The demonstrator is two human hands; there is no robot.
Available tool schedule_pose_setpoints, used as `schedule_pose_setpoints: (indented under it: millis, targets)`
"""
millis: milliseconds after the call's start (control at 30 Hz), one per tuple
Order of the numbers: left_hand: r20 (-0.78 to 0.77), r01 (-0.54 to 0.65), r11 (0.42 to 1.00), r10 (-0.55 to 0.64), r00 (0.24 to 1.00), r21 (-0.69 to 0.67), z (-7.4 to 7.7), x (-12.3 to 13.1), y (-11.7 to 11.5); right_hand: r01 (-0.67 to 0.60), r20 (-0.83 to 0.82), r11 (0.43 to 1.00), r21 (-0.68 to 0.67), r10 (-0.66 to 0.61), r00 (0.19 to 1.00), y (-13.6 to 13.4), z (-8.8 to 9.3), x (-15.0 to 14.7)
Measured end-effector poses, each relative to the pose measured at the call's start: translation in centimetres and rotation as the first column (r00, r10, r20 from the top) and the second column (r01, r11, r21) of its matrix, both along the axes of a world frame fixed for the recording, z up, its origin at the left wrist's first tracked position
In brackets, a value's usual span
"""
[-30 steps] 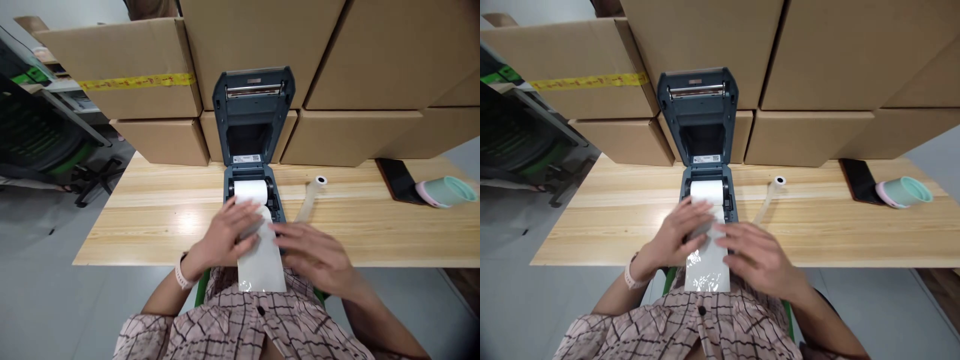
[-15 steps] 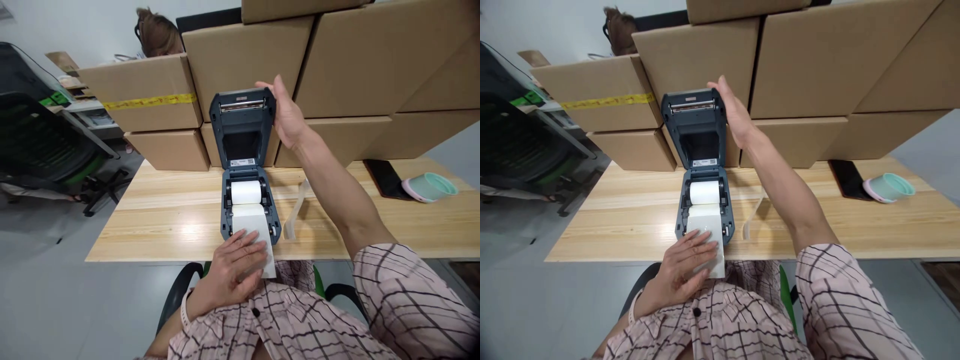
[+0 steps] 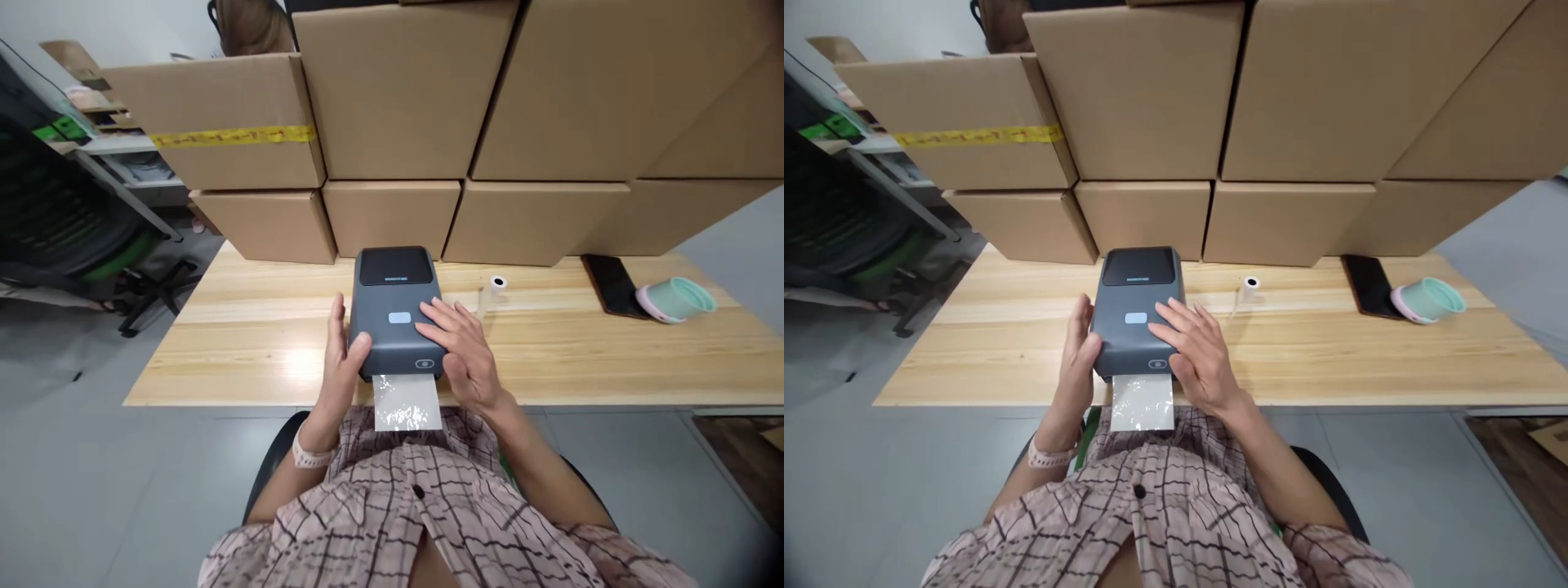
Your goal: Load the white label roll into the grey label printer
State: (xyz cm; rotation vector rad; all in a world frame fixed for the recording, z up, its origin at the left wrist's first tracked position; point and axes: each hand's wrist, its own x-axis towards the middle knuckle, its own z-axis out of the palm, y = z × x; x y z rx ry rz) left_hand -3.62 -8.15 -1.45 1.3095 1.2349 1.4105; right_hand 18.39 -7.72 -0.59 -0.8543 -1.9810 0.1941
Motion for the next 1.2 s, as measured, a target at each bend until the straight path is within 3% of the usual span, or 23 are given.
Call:
schedule_pose_setpoints:
  millis: [167, 367, 667, 800, 1000, 1200]
  targets:
    - [0.073, 0.062, 0.995, -0.056, 0.996, -0.081, -1.0, 0.5, 0.2, 0.028, -0.062, 1.000, 0.002, -0.028, 0.998, 0.0, -1.2, -0.4]
    - [0.076, 0.040, 0.999, -0.038, 0.996, -0.028, -1.6, 0.7, -0.2, 0.007, -0.104, 1.000, 0.000, -0.007, 0.995, -0.3, -2.1, -0.4]
    - [0.010, -0.042, 0.997, 0.041, 0.999, 0.070, -2.0, 1.3, -0.2, 0.132, -0.183, 0.990, -0.053, -0.140, 0.973, -0.4, -1.9, -2.2]
    - [0.000, -0.026, 0.997, 0.026, 1.000, 0.079, -1.9, 1.0, -0.1, 0.129, 0.002, 0.991, -0.046, -0.129, 0.992, -0.3, -0.6, -2.0]
    - [0.040, -0.011, 0.995, 0.008, 0.999, 0.096, -2.0, 0.8, 0.4, 0.101, 0.308, 0.994, -0.031, -0.087, 0.947, 0.5, 1.9, -1.7]
    - [-0.012, -0.027, 0.996, 0.028, 1.000, 0.087, -1.9, 0.9, -0.5, 0.104, 0.288, 0.991, -0.081, -0.077, 0.955, 0.2, 1.7, -1.8]
